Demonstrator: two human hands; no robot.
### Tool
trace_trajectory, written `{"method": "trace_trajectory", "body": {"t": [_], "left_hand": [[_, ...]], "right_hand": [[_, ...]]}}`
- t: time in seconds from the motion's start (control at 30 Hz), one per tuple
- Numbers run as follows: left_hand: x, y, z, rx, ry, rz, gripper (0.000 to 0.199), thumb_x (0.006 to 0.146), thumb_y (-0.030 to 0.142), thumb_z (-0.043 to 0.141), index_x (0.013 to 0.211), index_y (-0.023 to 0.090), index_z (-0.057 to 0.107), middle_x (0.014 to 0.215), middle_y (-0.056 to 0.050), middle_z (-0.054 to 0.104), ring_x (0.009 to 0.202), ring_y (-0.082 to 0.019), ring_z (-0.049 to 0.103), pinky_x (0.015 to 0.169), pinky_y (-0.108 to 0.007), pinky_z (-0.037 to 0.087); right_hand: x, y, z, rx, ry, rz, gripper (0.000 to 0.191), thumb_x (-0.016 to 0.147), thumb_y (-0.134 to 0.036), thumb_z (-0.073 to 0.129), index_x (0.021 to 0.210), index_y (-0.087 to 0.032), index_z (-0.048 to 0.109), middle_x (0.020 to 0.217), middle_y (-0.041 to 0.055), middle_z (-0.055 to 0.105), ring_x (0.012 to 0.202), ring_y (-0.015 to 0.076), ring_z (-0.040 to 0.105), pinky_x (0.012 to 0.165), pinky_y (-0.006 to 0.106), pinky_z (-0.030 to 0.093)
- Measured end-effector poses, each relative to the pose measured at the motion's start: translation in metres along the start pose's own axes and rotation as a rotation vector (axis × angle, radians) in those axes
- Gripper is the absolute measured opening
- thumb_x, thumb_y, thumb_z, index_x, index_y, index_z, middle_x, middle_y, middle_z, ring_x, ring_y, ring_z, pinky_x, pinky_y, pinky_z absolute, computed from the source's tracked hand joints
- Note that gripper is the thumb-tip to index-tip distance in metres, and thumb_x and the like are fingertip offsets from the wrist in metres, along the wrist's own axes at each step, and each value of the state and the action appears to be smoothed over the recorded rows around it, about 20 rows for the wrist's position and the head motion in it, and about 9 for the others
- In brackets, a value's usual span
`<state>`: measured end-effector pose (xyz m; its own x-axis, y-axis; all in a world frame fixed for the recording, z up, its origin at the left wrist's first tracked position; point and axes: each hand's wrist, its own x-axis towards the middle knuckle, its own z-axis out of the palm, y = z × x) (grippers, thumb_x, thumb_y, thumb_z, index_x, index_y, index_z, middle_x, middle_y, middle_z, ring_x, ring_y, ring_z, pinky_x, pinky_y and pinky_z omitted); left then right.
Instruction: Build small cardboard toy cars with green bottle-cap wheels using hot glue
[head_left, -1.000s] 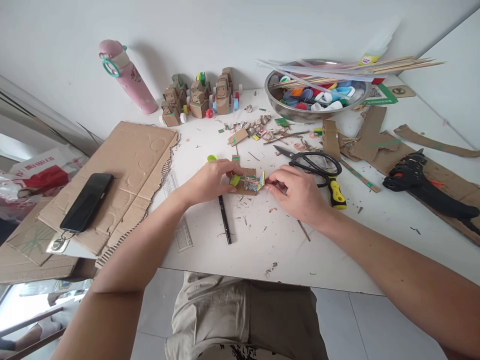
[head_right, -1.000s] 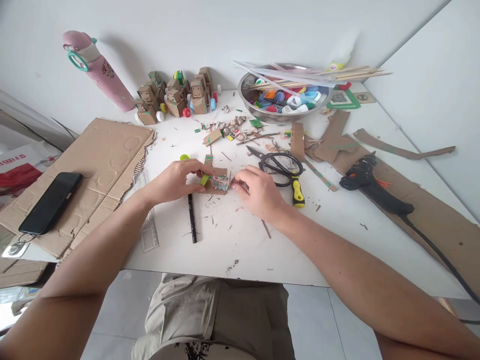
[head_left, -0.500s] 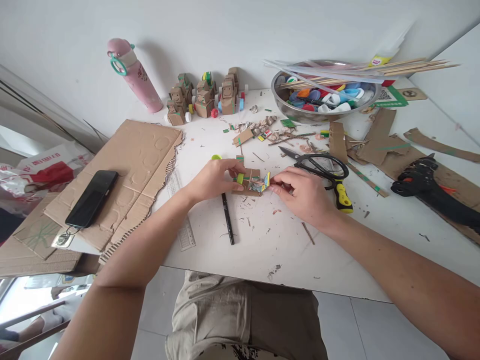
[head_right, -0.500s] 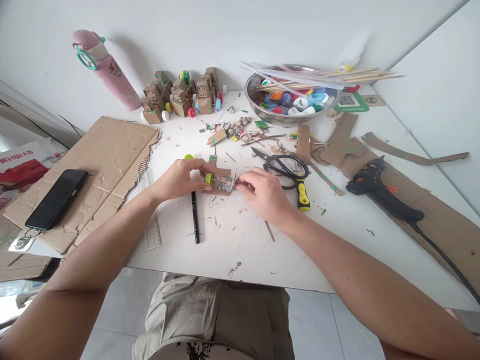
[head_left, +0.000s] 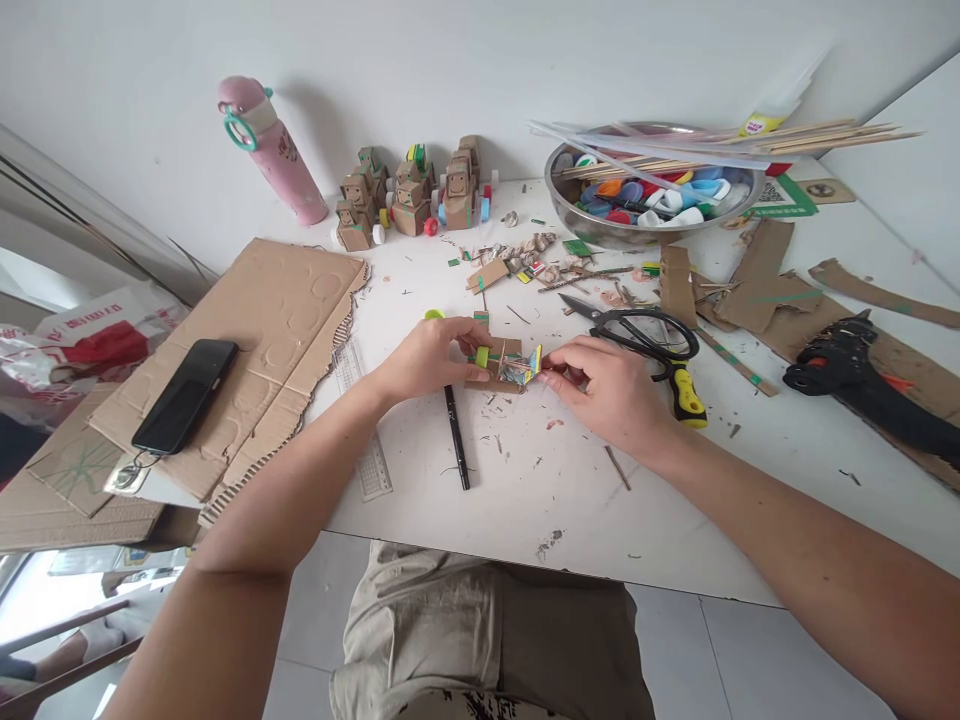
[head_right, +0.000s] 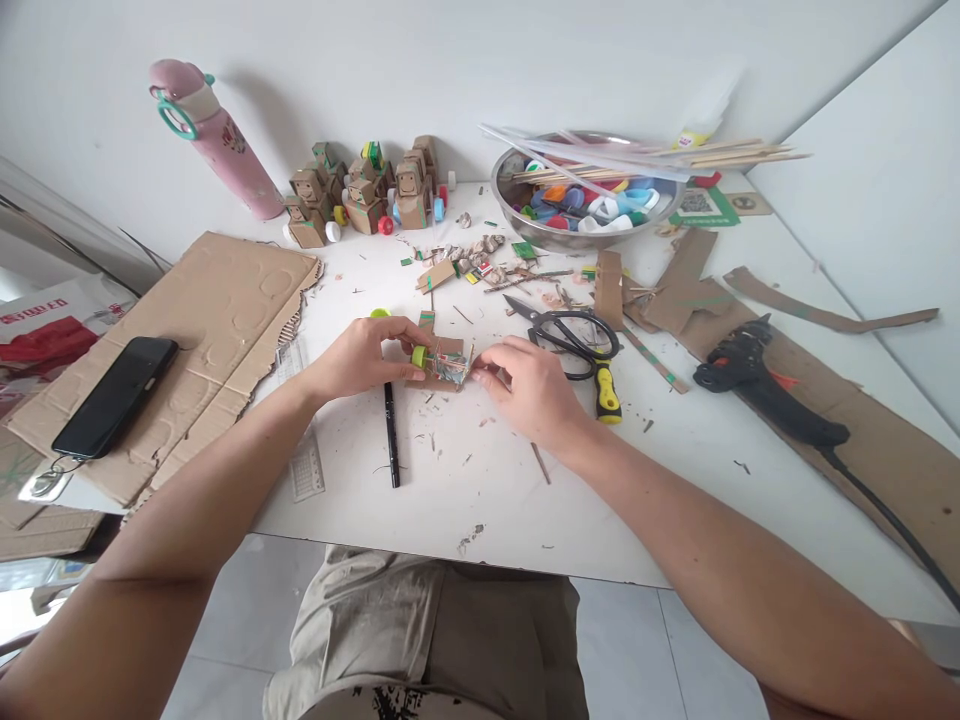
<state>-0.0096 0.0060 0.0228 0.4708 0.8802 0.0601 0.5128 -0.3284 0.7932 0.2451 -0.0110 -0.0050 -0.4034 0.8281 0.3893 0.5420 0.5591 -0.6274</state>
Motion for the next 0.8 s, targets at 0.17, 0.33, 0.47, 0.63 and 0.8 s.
{"method": "trace_trajectory", "body": {"t": [0.17,0.33,0.47,0.63,0.8], "left_hand": [[0.000,-0.001,-0.002,-0.031,-0.004,-0.007,0.026,0.074,0.027,0.084,0.099,0.022,0.079,0.097,-0.003,0.081,0.091,-0.020,0.072,0.087,-0.037,0.061],[0.001,-0.004,-0.014,-0.020,0.088,0.015,0.029,0.080,0.042,0.085,0.098,0.021,0.078,0.103,-0.008,0.082,0.090,-0.020,0.072,0.086,-0.036,0.060],[0.000,-0.009,-0.027,0.101,0.245,-0.036,0.029,0.091,0.045,0.073,0.107,0.021,0.078,0.110,-0.008,0.081,0.098,-0.021,0.073,0.091,-0.037,0.060],[-0.003,-0.019,-0.036,0.378,0.155,-0.102,0.046,0.081,0.036,0.083,0.125,0.027,0.076,0.128,-0.007,0.078,0.118,-0.029,0.070,0.107,-0.048,0.057],[0.001,-0.035,-0.033,0.440,0.192,-0.151,0.025,0.086,0.025,0.073,0.110,0.025,0.079,0.114,-0.007,0.081,0.107,-0.027,0.074,0.104,-0.047,0.059]], "right_hand": [[0.000,-0.001,-0.001,-0.013,-0.012,0.003,0.011,0.087,-0.019,0.066,0.077,-0.024,0.066,0.079,0.0049,0.073,0.062,0.0196,0.060,0.058,0.034,0.048],[-0.001,-0.001,-0.004,-0.043,-0.037,-0.006,0.005,0.085,-0.020,0.068,0.083,-0.025,0.068,0.083,0.0052,0.075,0.065,0.0208,0.063,0.061,0.035,0.051],[-0.002,0.000,-0.006,-0.071,-0.041,-0.028,0.006,0.087,-0.023,0.066,0.090,-0.025,0.070,0.085,0.0057,0.076,0.065,0.0215,0.064,0.062,0.036,0.053],[-0.002,0.000,-0.011,-0.069,-0.029,-0.041,0.013,0.090,-0.025,0.063,0.099,-0.025,0.071,0.085,0.0040,0.076,0.062,0.0201,0.063,0.064,0.036,0.055],[0.000,0.001,-0.019,-0.012,0.041,-0.015,0.009,0.092,-0.031,0.064,0.097,-0.027,0.071,0.081,0.0025,0.075,0.062,0.0194,0.064,0.066,0.037,0.057]]}}
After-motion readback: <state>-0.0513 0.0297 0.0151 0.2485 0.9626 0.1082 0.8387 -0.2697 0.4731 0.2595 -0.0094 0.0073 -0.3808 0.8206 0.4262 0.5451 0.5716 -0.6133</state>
